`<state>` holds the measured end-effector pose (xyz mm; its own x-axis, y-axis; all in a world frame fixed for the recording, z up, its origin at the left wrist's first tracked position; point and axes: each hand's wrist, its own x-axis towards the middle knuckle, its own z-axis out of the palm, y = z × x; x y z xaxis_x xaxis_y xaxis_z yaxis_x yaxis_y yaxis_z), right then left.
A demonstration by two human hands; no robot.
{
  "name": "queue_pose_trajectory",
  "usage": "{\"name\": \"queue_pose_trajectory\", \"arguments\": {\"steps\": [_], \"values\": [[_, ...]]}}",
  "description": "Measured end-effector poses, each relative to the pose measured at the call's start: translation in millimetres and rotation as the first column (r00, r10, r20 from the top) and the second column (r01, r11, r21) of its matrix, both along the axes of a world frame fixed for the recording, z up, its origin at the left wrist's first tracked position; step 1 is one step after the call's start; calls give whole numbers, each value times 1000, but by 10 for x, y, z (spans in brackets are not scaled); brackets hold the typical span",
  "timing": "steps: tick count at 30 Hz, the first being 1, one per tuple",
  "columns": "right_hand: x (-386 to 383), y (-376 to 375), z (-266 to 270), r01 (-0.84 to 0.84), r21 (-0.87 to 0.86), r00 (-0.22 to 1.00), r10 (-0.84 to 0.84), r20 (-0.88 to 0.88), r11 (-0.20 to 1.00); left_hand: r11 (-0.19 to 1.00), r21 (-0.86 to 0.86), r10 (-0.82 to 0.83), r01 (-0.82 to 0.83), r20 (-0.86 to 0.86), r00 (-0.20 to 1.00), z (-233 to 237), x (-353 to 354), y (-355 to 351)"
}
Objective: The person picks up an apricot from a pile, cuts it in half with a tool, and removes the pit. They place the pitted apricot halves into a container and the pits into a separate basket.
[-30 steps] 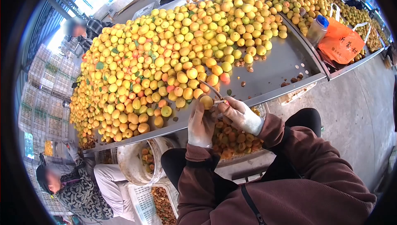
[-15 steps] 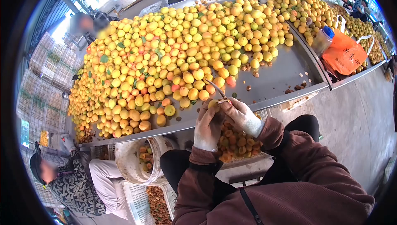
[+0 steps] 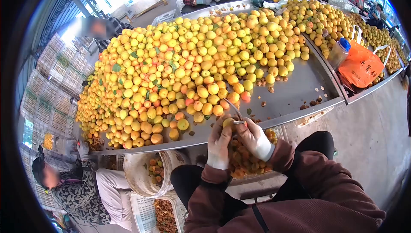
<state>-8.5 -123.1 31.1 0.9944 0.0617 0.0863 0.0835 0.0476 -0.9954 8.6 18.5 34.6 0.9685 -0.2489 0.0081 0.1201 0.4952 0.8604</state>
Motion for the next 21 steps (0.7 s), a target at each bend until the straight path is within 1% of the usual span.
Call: {"name": "queue_pose_trajectory", "arguments": {"steps": [1, 2, 4, 5, 6, 7, 8, 10, 11, 12, 13, 14, 15, 16, 17, 18, 19, 20, 21], "values": [[-26, 43, 32, 80, -32, 997, -80, 4, 996, 995, 98, 13, -17, 49, 999, 2, 13, 0], [-31, 82, 55, 159, -63, 987, -158, 9, 985, 983, 161, 68, -86, 113, 991, -42, 24, -11], [-14, 114, 24, 156, -69, 988, -154, 26, 985, 971, 220, 63, -99, 162, 985, -79, 47, 40], [12, 130, -47, 142, -50, 990, -142, 0, 989, 970, 221, 69, -106, 170, 983, -95, 61, 44], [32, 157, -98, 129, -30, 991, -130, -29, 991, 949, 274, 90, -154, 232, 968, -107, 66, 44], [57, 176, -116, 101, 45, 990, -96, -107, 994, 925, 321, 109, -206, 296, 949, -107, 81, 51], [87, 193, -158, 95, 46, 990, -90, -106, 994, 923, 321, 114, -212, 297, 948, -101, 88, 73], [115, 225, -216, 118, 68, 988, -110, -109, 991, 820, 476, 91, -319, 443, 892, -77, 100, 101], [106, 205, -227, 124, 72, 987, -115, -113, 990, 819, 481, 84, -313, 440, 894, -101, 102, 105], [110, 173, -170, 129, -133, 991, -132, -15, 983, 801, 494, 116, -336, 423, 899, -149, 100, 114], [135, 136, -127, 147, -333, 988, -126, 84, 932, 783, 507, 150, -360, 408, 901, -178, 95, 114], [169, 95, -132, 151, -331, 988, -134, 74, 932, 784, 513, 141, -348, 400, 906, -169, 77, 100], [211, 59, -160, 124, -490, 992, -91, 91, 863, 737, 520, 203, -432, 440, 875, -137, 67, 94], [259, 21, -163, 99, -634, 994, -44, 102, 767, 683, 519, 260, -514, 486, 835, -82, 82, 83], [282, 27, -159, 129, -620, 992, -104, 76, 774, 767, 450, 271, -458, 420, 866, 3, 92, 99], [276, 54, -134, 135, -614, 991, -114, 74, 778, 768, 456, 259, -450, 421, 869, 11, 118, 127], [254, 66, -72, 132, -470, 991, -117, 61, 873, 925, 188, 288, -329, 217, 933, 3, 132, 138], [248, 62, -37, 123, -318, 992, -113, 51, 940, 962, -135, 241, -238, 11, 970, -8, 139, 137], [222, 110, -38, 108, -176, 989, -87, 123, 978, 969, -160, 195, -189, 21, 981, 5, 116, 140]]}}
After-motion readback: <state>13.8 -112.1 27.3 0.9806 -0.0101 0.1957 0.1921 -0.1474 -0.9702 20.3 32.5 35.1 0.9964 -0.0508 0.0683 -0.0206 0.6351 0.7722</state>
